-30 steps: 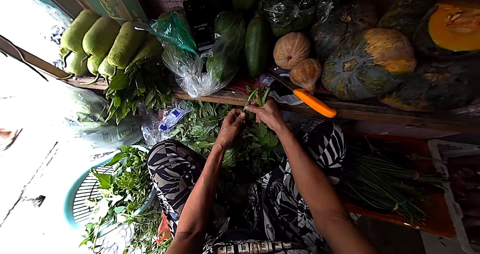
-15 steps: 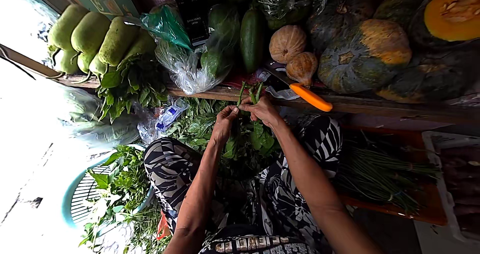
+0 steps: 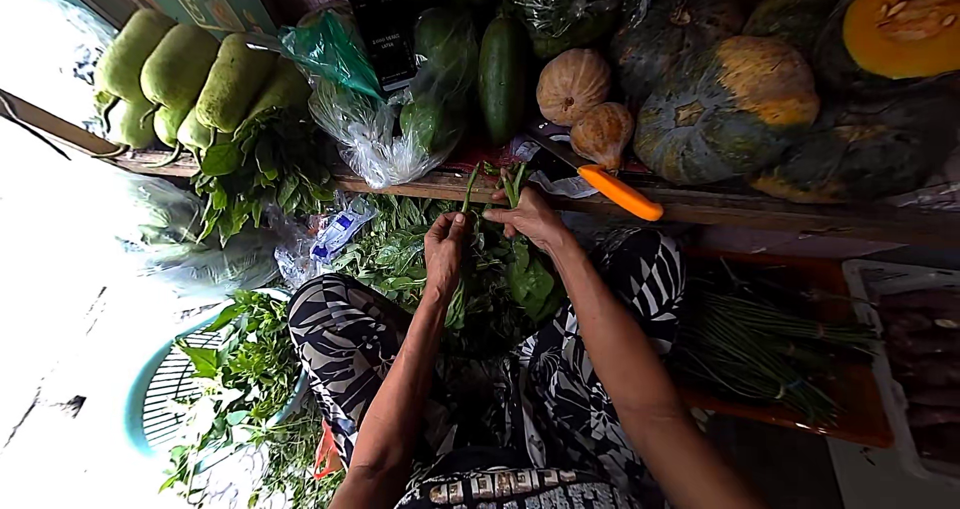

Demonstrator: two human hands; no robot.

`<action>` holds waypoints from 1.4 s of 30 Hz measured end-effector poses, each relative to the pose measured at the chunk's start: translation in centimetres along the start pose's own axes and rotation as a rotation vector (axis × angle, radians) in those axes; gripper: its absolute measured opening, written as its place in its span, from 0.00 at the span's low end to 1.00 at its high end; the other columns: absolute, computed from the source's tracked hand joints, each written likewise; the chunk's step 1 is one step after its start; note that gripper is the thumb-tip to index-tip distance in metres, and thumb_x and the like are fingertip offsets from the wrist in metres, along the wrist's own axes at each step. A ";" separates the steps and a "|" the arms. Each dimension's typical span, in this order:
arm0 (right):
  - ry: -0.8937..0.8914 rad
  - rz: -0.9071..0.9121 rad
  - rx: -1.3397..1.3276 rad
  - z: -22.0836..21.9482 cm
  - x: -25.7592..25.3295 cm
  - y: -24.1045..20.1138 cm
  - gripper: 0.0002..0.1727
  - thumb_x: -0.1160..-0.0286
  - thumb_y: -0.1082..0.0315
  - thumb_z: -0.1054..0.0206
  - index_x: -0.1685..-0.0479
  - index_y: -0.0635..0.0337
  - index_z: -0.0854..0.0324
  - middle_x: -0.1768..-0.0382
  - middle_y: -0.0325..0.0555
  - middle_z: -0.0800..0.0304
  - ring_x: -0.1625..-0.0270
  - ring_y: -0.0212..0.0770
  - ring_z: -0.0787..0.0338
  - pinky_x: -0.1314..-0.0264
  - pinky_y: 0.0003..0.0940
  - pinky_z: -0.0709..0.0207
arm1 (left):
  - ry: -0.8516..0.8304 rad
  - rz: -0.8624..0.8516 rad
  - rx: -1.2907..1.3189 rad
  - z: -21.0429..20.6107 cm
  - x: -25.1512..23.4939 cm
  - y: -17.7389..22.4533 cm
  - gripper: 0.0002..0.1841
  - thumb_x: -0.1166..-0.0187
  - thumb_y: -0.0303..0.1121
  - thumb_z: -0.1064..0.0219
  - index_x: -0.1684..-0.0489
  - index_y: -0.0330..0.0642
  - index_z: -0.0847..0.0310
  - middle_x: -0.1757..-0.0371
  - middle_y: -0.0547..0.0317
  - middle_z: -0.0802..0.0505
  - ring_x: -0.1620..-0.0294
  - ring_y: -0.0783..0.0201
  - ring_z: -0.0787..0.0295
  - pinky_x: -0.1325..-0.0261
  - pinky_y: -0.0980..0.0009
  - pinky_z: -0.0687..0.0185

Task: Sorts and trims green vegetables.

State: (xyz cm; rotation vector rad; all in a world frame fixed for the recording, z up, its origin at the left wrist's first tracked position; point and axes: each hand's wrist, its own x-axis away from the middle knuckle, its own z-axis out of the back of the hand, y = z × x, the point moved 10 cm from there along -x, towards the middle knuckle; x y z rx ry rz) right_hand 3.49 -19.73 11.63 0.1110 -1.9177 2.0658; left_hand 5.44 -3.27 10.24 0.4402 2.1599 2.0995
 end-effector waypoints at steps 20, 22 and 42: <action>0.103 0.186 -0.316 0.7 0.3 -1.2 0.19 0.05 0.61 0.51 0.59 0.59 0.18 0.67 0.36 0.10 0.60 0.28 0.12 0.50 0.26 0.18 | 0.000 -0.765 -0.479 -5.4 1.5 5.3 0.08 0.22 0.28 0.29 0.59 0.30 0.11 0.59 0.43 0.10 0.57 0.56 0.11 0.49 0.66 0.16; 0.113 0.205 -0.330 2.0 0.5 -2.0 0.21 0.04 0.60 0.56 0.64 0.57 0.22 0.71 0.36 0.11 0.61 0.32 0.09 0.49 0.32 0.15 | -0.198 -0.574 -0.441 -4.5 -0.8 3.5 0.12 0.16 0.34 0.33 0.51 0.33 0.09 0.52 0.49 0.06 0.50 0.63 0.09 0.41 0.65 0.15; 0.096 -0.029 -0.092 2.0 -0.1 0.0 0.12 0.26 0.71 0.25 0.49 0.63 0.18 0.76 0.36 0.19 0.86 0.23 0.33 0.84 0.18 0.37 | -0.230 0.019 -0.706 0.7 -3.5 -7.1 0.29 0.13 0.30 0.39 0.12 0.39 0.40 0.19 0.29 0.28 0.24 0.37 0.24 0.23 0.43 0.28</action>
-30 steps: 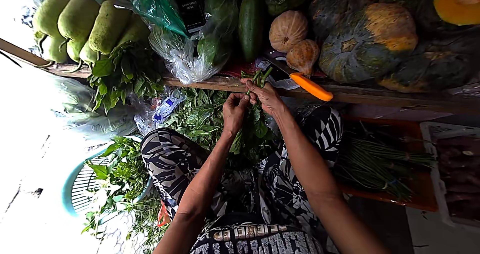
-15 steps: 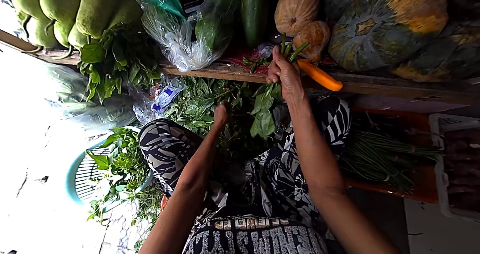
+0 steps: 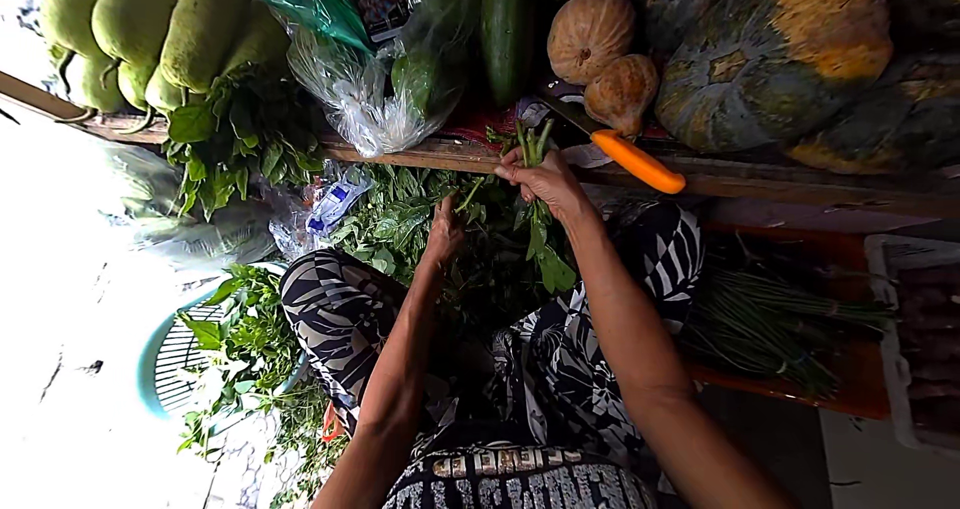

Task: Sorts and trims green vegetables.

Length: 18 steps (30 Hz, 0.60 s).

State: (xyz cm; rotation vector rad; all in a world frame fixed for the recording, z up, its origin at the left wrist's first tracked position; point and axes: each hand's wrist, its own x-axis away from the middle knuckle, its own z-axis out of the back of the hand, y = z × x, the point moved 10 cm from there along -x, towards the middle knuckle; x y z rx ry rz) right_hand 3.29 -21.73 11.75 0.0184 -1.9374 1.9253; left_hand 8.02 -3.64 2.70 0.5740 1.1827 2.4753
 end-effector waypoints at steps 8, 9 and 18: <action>-0.198 0.131 0.105 -4.0 1.0 -0.6 0.14 0.28 0.73 0.24 0.44 0.61 0.14 0.63 0.36 0.11 0.82 0.20 0.30 0.80 0.16 0.34 | -0.206 -0.048 0.207 0.1 4.0 3.7 0.28 0.10 0.35 0.45 0.10 0.52 0.43 0.28 0.41 0.16 0.38 0.48 0.16 0.41 0.48 0.20; -0.152 0.148 0.103 -3.4 1.0 -1.0 0.10 0.26 0.71 0.25 0.50 0.61 0.13 0.69 0.34 0.13 0.83 0.19 0.31 0.80 0.16 0.34 | -0.242 -0.076 0.260 0.1 3.7 4.1 0.30 0.11 0.35 0.44 0.09 0.53 0.45 0.24 0.46 0.18 0.35 0.54 0.17 0.36 0.54 0.20; 0.492 0.204 -0.319 4.4 0.6 -0.1 0.04 0.17 0.71 0.34 0.56 0.63 0.19 0.75 0.37 0.20 0.86 0.24 0.32 0.84 0.18 0.32 | -0.091 -0.171 0.467 3.0 3.8 3.3 0.10 0.14 0.30 0.38 0.40 0.49 0.22 0.65 0.65 0.13 0.81 0.77 0.30 0.79 0.82 0.35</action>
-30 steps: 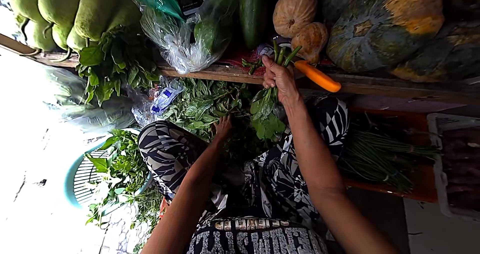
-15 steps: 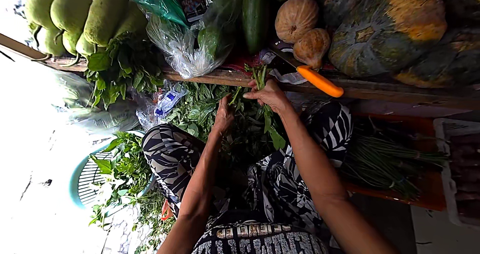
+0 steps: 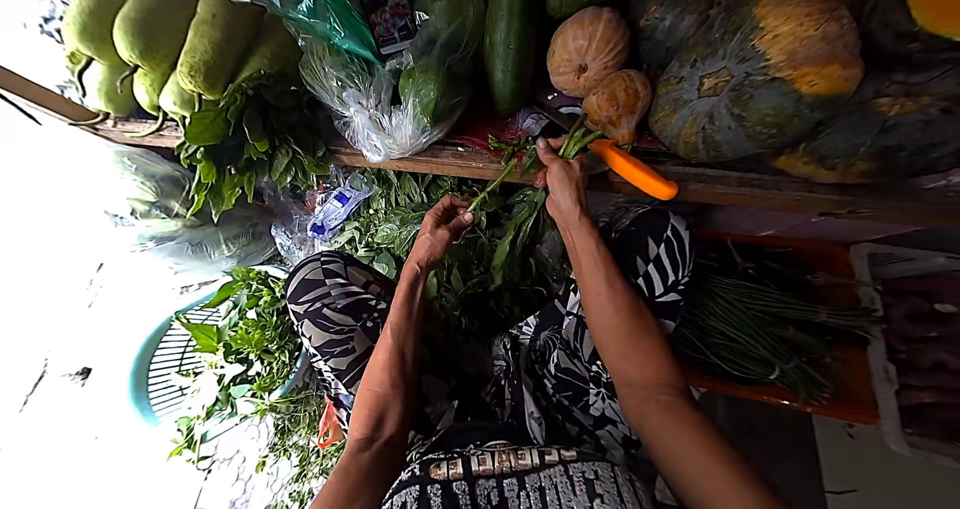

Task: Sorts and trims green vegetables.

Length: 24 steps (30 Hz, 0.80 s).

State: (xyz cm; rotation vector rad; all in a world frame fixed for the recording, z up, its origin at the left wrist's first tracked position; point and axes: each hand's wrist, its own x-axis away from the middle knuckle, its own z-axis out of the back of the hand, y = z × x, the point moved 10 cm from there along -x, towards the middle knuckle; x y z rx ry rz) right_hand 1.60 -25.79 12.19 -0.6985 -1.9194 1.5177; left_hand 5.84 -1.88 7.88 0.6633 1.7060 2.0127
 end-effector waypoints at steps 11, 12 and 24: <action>-0.533 -0.036 0.418 -6.3 3.6 1.4 0.13 0.30 0.67 0.20 0.51 0.63 0.11 0.64 0.41 0.10 0.82 0.24 0.29 0.79 0.21 0.31 | 0.047 -0.006 0.085 -1.1 -0.4 2.0 0.15 0.11 0.30 0.43 0.29 0.52 0.33 0.66 0.64 0.11 0.87 0.79 0.33 0.84 0.85 0.39; -0.523 -0.009 0.424 -6.3 3.6 1.1 0.10 0.27 0.67 0.23 0.53 0.63 0.12 0.69 0.39 0.13 0.83 0.23 0.30 0.79 0.20 0.31 | 0.041 0.001 0.080 -1.3 -0.4 2.0 0.16 0.10 0.31 0.43 0.28 0.53 0.35 0.66 0.64 0.11 0.88 0.79 0.34 0.85 0.85 0.39; -0.483 -0.074 0.121 -4.8 2.6 -0.4 0.10 0.18 0.71 0.32 0.44 0.66 0.15 0.69 0.37 0.11 0.87 0.20 0.32 0.85 0.16 0.35 | -0.078 0.021 0.234 -2.2 -0.4 0.9 0.15 0.09 0.28 0.52 0.33 0.45 0.23 0.75 0.68 0.20 0.85 0.80 0.35 0.82 0.86 0.40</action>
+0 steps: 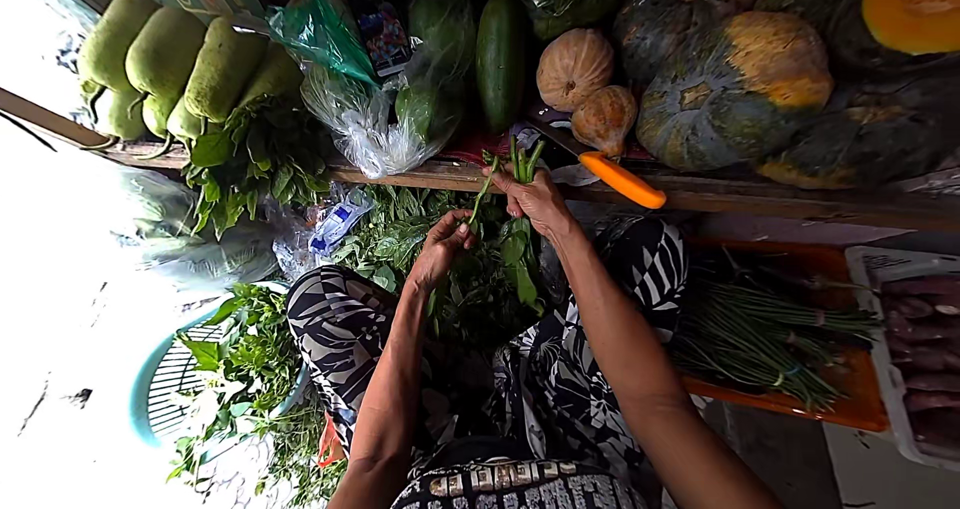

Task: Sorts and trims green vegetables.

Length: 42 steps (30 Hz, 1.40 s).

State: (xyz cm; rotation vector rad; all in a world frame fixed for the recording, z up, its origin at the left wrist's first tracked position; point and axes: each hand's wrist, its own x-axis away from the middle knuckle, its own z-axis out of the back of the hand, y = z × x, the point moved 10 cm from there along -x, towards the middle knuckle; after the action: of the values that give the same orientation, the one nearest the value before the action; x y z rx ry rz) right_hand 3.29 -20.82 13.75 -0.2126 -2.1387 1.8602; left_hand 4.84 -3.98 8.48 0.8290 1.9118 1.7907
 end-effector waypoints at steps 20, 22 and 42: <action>0.013 0.239 0.402 0.6 0.4 -2.4 0.12 0.14 0.65 0.36 0.62 0.65 0.16 0.79 0.33 0.20 0.82 0.20 0.29 0.76 0.18 0.31 | 0.113 -0.033 -0.490 2.0 -1.3 2.1 0.15 0.08 0.29 0.49 0.37 0.37 0.17 0.69 0.64 0.18 0.70 0.74 0.24 0.59 0.73 0.24; -0.073 0.213 0.262 0.0 0.6 -2.3 0.10 0.15 0.69 0.37 0.63 0.65 0.17 0.79 0.32 0.20 0.83 0.19 0.28 0.79 0.15 0.31 | 0.159 -0.057 -0.606 2.7 -1.5 2.6 0.15 0.07 0.30 0.49 0.35 0.38 0.18 0.66 0.57 0.16 0.68 0.68 0.23 0.57 0.67 0.23; 0.256 0.261 0.234 3.4 -0.2 -2.6 0.10 0.17 0.69 0.34 0.48 0.68 0.17 0.70 0.40 0.12 0.82 0.23 0.26 0.78 0.20 0.28 | 0.068 -0.075 -0.317 0.4 -2.1 1.2 0.14 0.06 0.31 0.52 0.38 0.41 0.20 0.71 0.65 0.20 0.73 0.74 0.25 0.63 0.76 0.23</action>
State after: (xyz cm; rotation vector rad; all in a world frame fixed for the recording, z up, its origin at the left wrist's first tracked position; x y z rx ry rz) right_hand 2.64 -24.49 15.85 -0.6648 -1.7749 2.0755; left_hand 6.87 -4.99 9.40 0.5853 1.6137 2.0270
